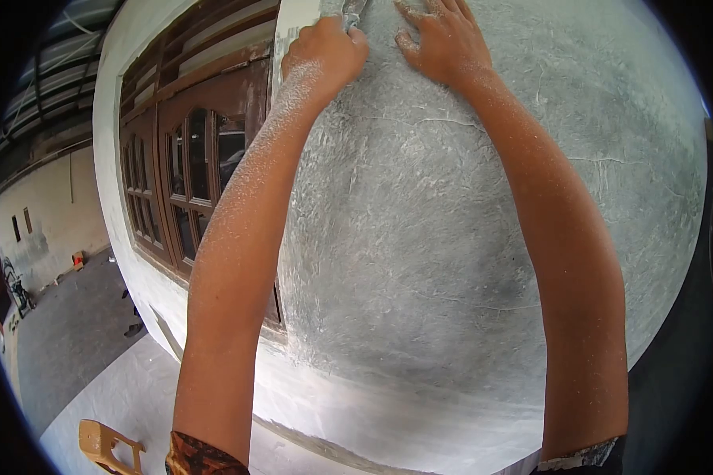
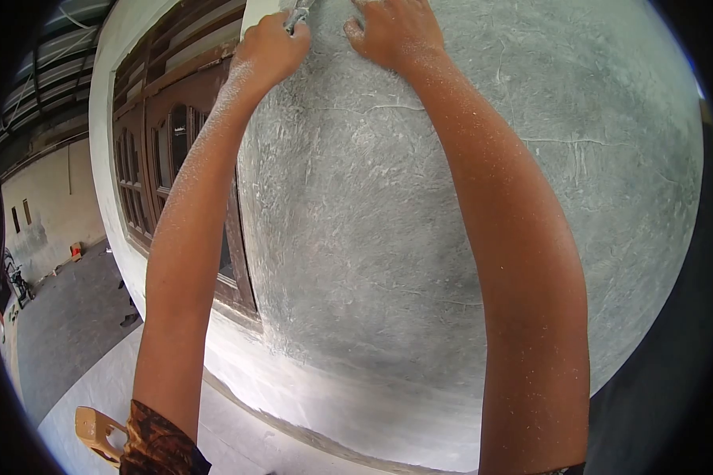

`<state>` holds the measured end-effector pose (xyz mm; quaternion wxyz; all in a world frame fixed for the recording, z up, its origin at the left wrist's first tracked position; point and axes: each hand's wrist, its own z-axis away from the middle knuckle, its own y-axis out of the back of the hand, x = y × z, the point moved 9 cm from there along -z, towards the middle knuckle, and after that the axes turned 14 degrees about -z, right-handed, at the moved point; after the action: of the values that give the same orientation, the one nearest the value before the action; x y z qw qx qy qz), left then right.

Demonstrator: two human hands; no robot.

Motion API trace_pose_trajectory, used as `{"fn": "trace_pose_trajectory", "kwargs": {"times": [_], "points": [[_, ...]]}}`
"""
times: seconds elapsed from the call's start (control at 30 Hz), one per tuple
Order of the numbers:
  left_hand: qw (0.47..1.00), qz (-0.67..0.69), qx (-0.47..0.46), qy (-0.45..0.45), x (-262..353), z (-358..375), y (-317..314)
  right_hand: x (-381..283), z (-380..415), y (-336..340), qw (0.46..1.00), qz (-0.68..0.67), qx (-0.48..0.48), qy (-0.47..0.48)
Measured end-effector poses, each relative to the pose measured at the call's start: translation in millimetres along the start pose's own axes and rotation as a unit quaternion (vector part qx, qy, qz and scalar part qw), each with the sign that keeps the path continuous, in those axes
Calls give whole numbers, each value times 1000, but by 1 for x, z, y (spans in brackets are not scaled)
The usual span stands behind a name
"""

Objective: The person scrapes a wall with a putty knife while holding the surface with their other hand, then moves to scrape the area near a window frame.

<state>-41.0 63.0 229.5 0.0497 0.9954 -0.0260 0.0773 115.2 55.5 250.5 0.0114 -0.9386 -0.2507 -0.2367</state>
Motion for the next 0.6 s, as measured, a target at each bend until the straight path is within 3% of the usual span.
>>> {"fn": "trace_pose_trajectory", "kwargs": {"times": [0.13, 0.2, 0.3, 0.43, 0.53, 0.6], "points": [[1000, 23, -19, -5, 8, -14, 6, -1, 0, -1, 1000, 10, -6, -1], [994, 34, -91, 58, 3, -24, 5, -2, -1, -1, 1000, 10, -5, 0], [1000, 12, -23, 1, 5, -16, 2, -1, 1, 0, 1000, 14, -13, 1], [1000, 12, -18, 2, 2, -13, -4, -2, 0, -1, 1000, 2, -14, 1], [999, 27, -34, -4, 5, -29, 4, 0, -1, -3, 999, 6, -35, -13], [994, 18, -97, 38, -2, -24, 2, -1, -2, -4, 999, 19, -35, -15]]}}
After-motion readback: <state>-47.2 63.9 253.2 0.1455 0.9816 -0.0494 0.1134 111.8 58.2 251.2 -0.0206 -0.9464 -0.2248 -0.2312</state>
